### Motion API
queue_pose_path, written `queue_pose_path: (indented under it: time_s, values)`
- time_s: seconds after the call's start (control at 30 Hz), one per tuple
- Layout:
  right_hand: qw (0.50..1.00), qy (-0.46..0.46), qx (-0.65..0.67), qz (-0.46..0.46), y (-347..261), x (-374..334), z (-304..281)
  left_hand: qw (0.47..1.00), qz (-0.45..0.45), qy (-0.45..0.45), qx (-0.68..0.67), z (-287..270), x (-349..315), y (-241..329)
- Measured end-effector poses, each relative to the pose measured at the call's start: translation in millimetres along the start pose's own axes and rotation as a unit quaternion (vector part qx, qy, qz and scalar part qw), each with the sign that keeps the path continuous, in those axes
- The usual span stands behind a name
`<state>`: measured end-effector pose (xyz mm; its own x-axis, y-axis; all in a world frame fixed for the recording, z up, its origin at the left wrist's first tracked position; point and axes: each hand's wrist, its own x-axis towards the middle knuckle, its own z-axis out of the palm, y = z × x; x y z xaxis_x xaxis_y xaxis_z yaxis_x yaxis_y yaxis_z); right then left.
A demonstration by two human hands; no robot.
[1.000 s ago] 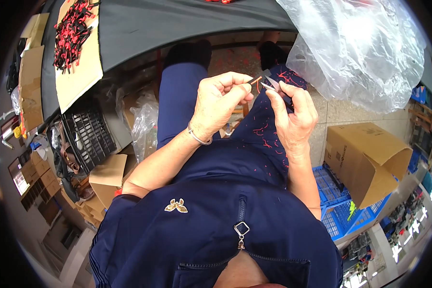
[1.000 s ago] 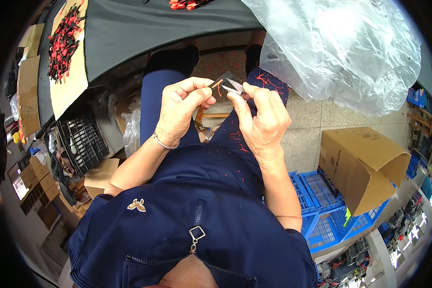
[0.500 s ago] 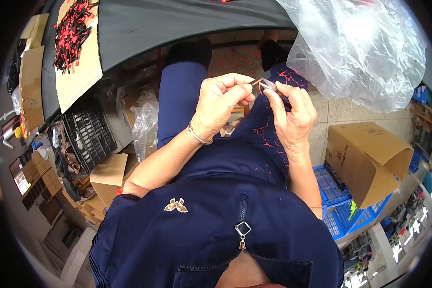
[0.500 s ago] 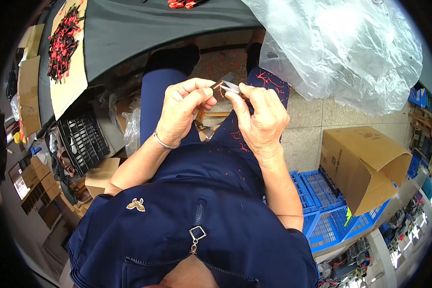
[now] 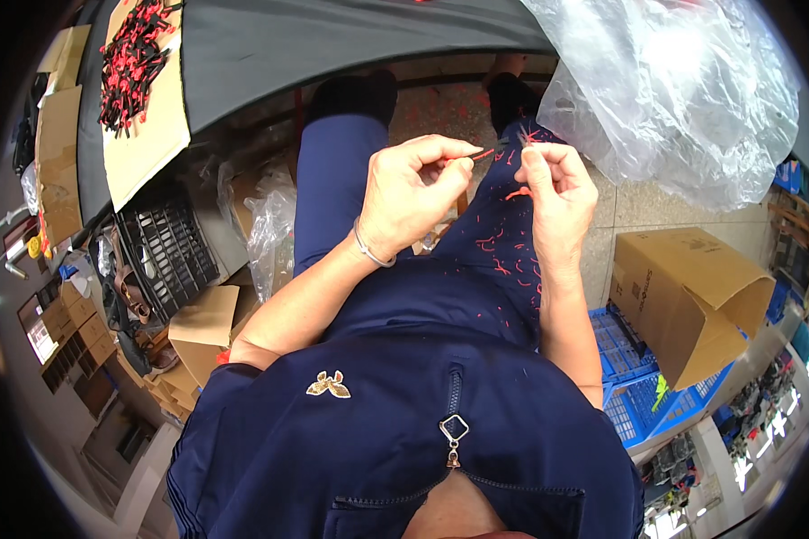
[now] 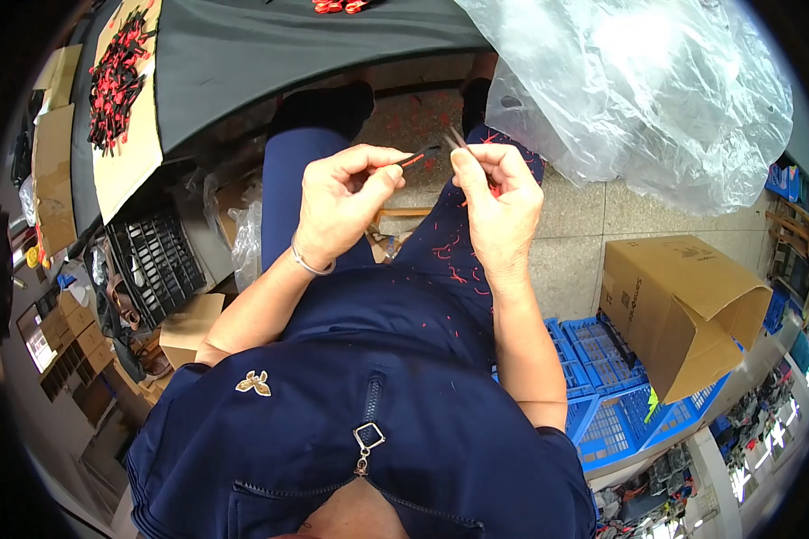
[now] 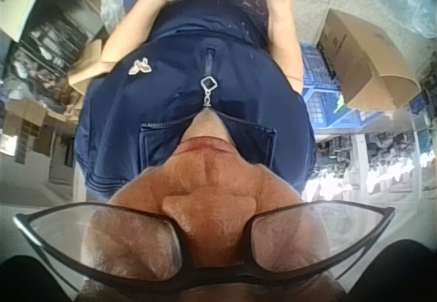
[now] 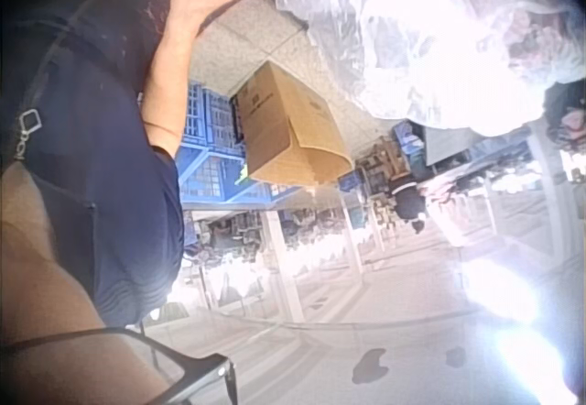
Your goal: The person is assembling small electrical components by sliding red rubber sleeves onto black wire connectors using their hands. They pick up components from a pile on the table and place the finished pieces onto a cardboard sheet.
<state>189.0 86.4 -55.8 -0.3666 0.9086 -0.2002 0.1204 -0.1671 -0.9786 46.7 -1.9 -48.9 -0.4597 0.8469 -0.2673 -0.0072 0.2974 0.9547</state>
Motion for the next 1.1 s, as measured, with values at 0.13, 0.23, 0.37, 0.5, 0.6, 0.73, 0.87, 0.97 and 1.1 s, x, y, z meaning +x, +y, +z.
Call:
queue_pose_path:
  time_s: [0.13, 0.23, 0.37, 0.5, 0.6, 0.73, 0.87, 0.97, 1.1]
  values:
    - [0.981, -0.063, 0.153, 0.102, 0, 2, 6, 0.908, 0.329, 0.047, 0.254, -3, 4, -1]
    - [0.981, -0.092, 0.137, 0.101, 8, 2, 6, 0.895, 0.355, 0.053, 0.264, -1, 0, -1]
    - [0.988, -0.104, 0.101, 0.044, 11, 1, 6, 0.996, 0.042, -0.026, 0.074, 1, -7, 1]
    - [0.997, -0.073, 0.032, 0.018, 1, -4, 9, 0.979, -0.141, -0.073, -0.127, -5, -2, 0]
    - [0.998, -0.022, -0.034, -0.049, -2, -15, 5, 0.96, -0.161, -0.078, -0.215, -10, 0, -3]
    - [0.965, -0.003, -0.203, -0.163, 7, -21, 1, 0.954, -0.17, -0.076, -0.235, -10, 0, -1]
    - [0.912, 0.005, -0.315, -0.263, 6, -16, 3, 0.964, -0.163, -0.067, -0.199, -7, 2, -1]
    - [0.941, 0.011, -0.257, -0.219, 8, -13, 6, 0.959, -0.172, -0.062, -0.215, -9, 4, -1]
    - [0.933, -0.01, -0.277, -0.231, -2, -8, 11, 0.97, -0.154, -0.052, -0.18, -13, 6, 5]
